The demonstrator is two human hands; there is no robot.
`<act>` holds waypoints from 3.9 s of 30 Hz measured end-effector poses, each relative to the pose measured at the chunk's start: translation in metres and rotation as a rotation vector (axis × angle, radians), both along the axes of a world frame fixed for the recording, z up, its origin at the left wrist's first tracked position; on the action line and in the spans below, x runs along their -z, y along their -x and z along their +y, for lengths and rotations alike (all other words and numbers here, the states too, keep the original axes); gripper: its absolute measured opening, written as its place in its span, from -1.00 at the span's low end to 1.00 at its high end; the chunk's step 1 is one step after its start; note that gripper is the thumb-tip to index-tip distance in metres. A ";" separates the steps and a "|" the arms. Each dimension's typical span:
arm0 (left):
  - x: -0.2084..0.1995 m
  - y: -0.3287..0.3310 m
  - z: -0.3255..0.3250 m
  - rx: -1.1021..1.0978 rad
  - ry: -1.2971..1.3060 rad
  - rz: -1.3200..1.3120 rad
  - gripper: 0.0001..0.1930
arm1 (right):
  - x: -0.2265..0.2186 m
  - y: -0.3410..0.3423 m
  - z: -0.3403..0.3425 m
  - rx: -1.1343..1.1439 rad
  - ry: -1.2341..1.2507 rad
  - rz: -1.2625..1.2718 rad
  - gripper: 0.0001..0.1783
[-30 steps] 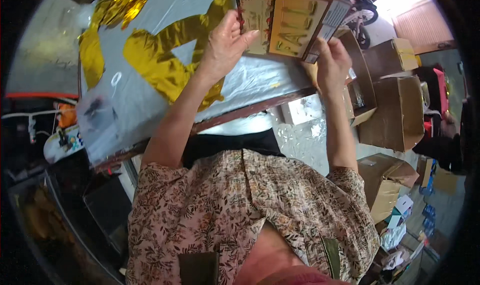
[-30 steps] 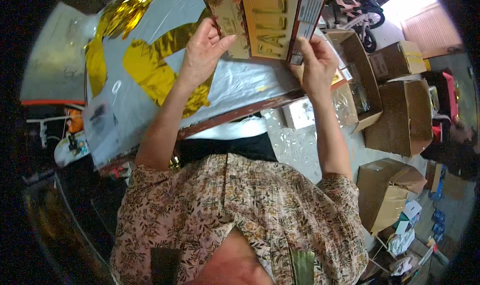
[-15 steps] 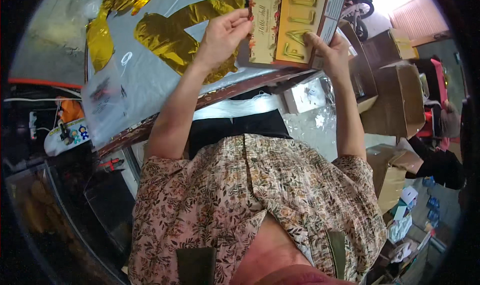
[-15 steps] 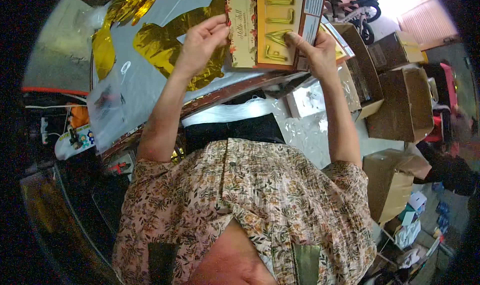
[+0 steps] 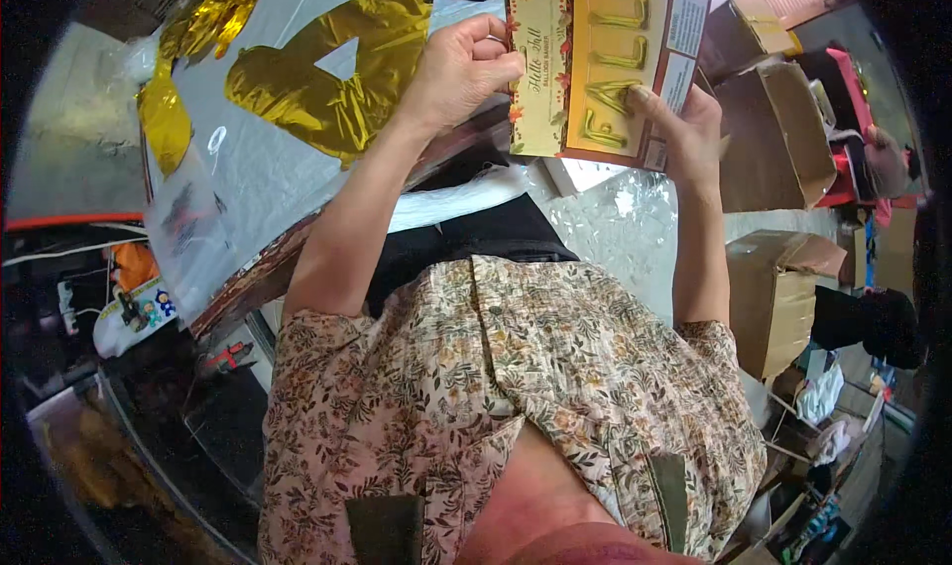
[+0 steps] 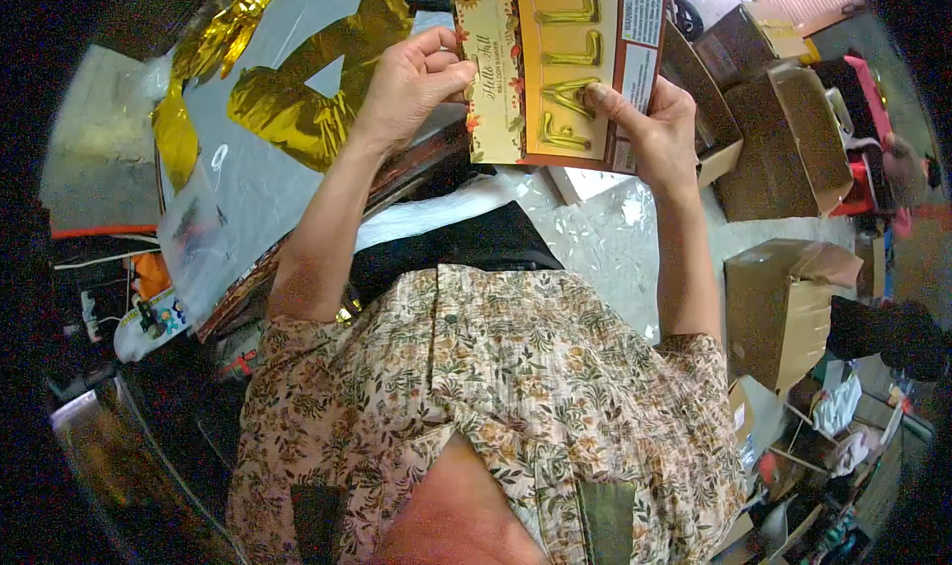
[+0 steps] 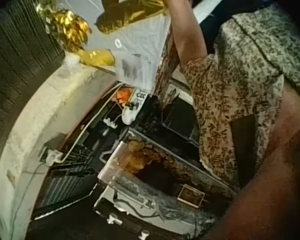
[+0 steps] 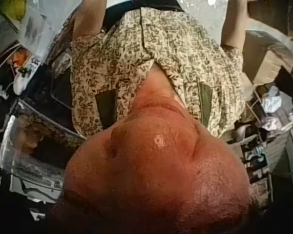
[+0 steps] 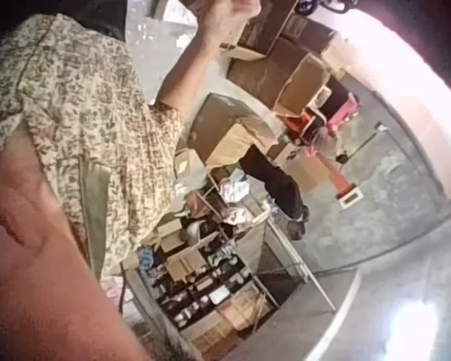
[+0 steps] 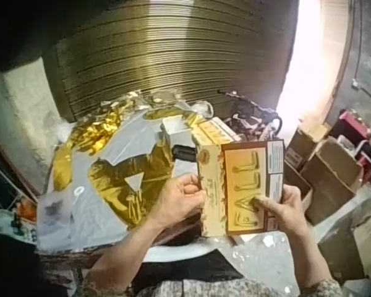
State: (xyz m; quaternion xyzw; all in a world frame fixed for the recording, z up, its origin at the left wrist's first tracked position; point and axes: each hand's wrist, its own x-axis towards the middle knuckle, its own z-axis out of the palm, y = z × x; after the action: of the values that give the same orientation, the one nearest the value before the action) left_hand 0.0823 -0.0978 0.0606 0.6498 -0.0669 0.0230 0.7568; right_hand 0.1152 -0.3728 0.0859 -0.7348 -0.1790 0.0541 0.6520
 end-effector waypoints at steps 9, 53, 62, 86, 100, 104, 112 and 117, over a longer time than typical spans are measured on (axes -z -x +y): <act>0.008 0.001 -0.040 -0.048 0.008 -0.042 -0.76 | 0.019 0.022 -0.029 0.109 0.047 -0.028 -0.63; 0.029 -0.011 -0.082 0.242 0.380 0.064 -0.55 | 0.034 -0.005 -0.083 0.127 -0.137 0.156 -0.63; 0.041 -0.032 -0.050 -0.192 0.405 0.182 -0.68 | 0.004 -0.080 -0.034 0.073 0.016 0.071 -0.65; 0.042 -0.032 0.040 -0.470 -0.661 0.255 -0.58 | 0.053 -0.363 0.118 0.159 1.164 -0.543 -0.37; 0.031 -0.188 0.005 -0.470 -1.330 0.054 -0.40 | 0.041 -0.352 0.126 0.150 1.194 -0.333 -0.33; 0.046 -0.193 0.003 -0.498 -1.306 0.045 -0.40 | 0.035 -0.343 0.130 0.221 1.142 -0.428 -0.38; 0.049 -0.195 0.003 -0.525 -1.387 -0.021 -0.42 | 0.030 -0.336 0.128 0.293 1.081 -0.475 -0.50; 0.044 -0.195 -0.005 -0.512 -1.394 -0.034 -0.41 | 0.043 -0.360 0.105 0.110 0.494 -0.296 -0.72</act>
State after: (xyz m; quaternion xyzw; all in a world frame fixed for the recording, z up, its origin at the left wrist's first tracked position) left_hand 0.2772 -0.1025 0.0171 0.9742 0.0758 0.1612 0.1386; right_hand 0.4753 -0.2673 0.0425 -0.8798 -0.2137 -0.0473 0.4221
